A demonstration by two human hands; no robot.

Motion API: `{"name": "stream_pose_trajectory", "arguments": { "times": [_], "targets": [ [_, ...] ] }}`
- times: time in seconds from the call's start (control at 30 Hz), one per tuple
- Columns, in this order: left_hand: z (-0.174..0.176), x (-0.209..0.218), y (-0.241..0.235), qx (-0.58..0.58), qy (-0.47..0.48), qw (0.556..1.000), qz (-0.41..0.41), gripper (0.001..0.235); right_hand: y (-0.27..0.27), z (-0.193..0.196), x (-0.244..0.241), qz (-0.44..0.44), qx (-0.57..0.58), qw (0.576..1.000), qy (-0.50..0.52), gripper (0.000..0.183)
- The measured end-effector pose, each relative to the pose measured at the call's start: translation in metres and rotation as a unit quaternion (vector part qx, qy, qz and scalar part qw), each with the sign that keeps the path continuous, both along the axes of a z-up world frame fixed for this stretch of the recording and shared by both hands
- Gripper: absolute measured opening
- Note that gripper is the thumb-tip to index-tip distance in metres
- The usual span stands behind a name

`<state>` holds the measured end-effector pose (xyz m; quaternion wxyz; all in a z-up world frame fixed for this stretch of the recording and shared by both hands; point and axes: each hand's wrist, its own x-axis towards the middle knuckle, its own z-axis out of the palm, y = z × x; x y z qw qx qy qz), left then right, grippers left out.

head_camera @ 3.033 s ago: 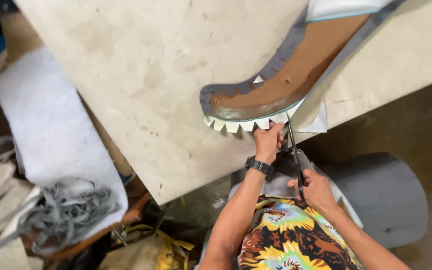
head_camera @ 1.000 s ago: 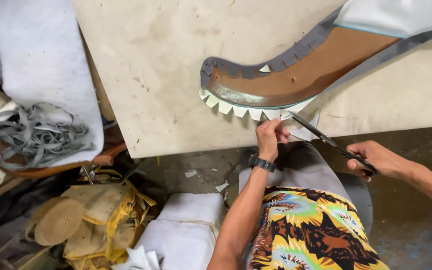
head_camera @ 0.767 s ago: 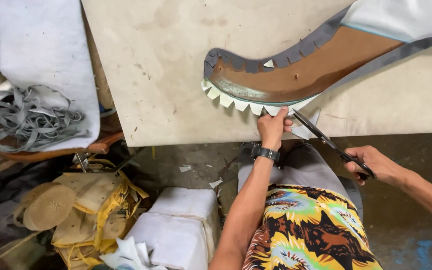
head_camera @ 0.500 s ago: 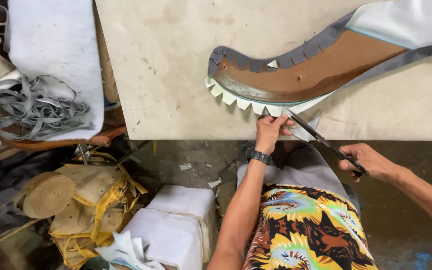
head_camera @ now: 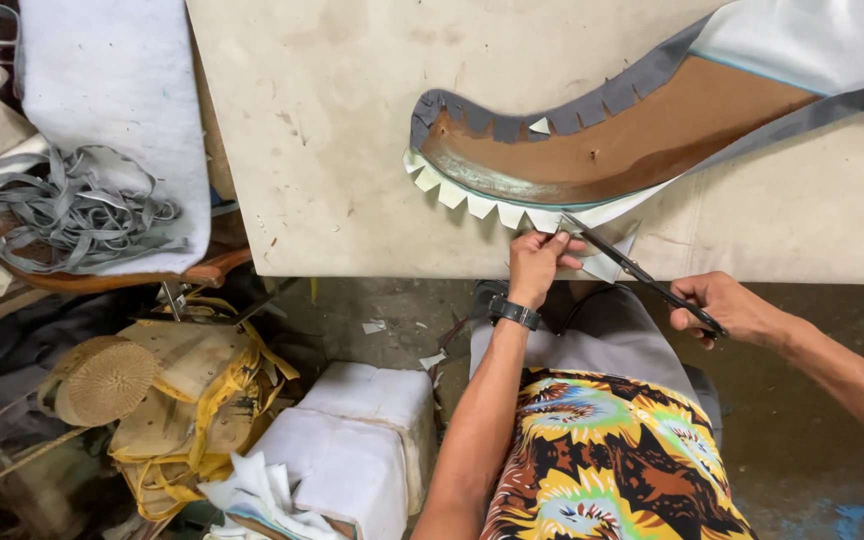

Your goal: Cutting fabric around a curved template and making relief cuts to fold the fabric over the edges for upholstery.

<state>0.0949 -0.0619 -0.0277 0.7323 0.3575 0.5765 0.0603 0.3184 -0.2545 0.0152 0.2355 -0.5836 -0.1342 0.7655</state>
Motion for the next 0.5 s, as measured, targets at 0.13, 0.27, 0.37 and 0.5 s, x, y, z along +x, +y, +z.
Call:
{"name": "stream_pose_trajectory", "arguments": {
  "times": [0.13, 0.27, 0.37, 0.5],
  "targets": [
    [-0.001, 0.001, -0.001, -0.022, -0.013, 0.999, 0.029, 0.022, 0.010, 0.016, 0.000, 0.015, -0.034, 0.999, -0.033, 0.047],
    [-0.007, -0.001, -0.004, -0.015, -0.017, 0.999, 0.027, 0.025, 0.013, 0.023, -0.002, 0.014, -0.062, 0.997, -0.043, 0.032],
    [-0.011, -0.005, -0.003, -0.015, -0.029, 0.999, 0.024, 0.024, 0.011, 0.023, -0.002, 0.036, -0.055, 0.995, -0.071, 0.040],
    [-0.009, -0.010, 0.001, -0.026, -0.021, 0.999, -0.015, 0.013, 0.011, 0.037, -0.001, 0.103, -0.046, 0.985, -0.129, 0.042]
  ]
}}
